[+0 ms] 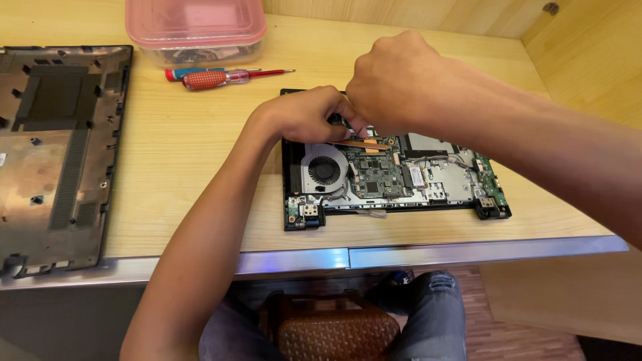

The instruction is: The person removes the bottom cover of a laptop and places it on the desk. They then use a screwdriver to loosen and remove screws from the motherboard area, focusing on the cooling system and internal components.

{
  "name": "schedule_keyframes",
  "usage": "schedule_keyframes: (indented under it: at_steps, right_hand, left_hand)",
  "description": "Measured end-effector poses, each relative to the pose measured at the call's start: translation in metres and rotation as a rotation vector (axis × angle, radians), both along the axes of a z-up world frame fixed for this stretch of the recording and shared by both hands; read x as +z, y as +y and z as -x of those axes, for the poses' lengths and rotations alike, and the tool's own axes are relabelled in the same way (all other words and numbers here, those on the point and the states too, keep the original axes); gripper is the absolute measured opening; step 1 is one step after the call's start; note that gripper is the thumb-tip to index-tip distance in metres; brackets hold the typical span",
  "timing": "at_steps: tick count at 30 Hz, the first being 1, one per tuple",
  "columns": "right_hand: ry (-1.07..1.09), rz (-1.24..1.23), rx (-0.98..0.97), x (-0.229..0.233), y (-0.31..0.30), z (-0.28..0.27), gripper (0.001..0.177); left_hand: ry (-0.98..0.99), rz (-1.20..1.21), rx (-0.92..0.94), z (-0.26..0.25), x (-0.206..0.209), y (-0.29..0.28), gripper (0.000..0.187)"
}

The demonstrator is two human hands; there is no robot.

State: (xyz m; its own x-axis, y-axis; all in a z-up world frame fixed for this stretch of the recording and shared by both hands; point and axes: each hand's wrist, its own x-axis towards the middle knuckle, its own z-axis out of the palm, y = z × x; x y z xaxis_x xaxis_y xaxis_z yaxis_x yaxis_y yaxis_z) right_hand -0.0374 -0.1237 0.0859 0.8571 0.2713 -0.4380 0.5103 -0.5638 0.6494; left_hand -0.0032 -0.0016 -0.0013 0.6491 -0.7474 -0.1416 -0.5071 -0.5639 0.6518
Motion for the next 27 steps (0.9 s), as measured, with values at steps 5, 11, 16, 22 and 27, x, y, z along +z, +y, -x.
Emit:
schedule_keyframes:
  at_steps: [5, 11, 16, 22, 27]
  right_hand:
    - [-0.091, -0.135, 0.158, -0.012, -0.021, 0.003, 0.016]
    - [-0.063, -0.183, 0.487, -0.028, -0.013, 0.001, 0.019]
    - [-0.021, -0.045, 0.347, -0.013, -0.001, 0.012, 0.011]
    - [0.060, -0.092, -0.120, 0.027, 0.015, 0.023, 0.046]
    - [0.017, -0.009, -0.163, 0.039, 0.002, 0.002, 0.059]
  left_hand:
    - [-0.036, -0.121, 0.060, 0.003, 0.007, 0.000, 0.033]
    - [-0.070, -0.078, 0.130, -0.006, -0.013, -0.004, 0.010]
    - [-0.061, -0.033, 0.104, -0.003, -0.010, 0.000, 0.020]
    - [-0.076, 0.168, 0.016, 0.004, -0.005, 0.000, 0.011]
    - [-0.184, 0.241, -0.100, -0.005, -0.013, 0.001, 0.010]
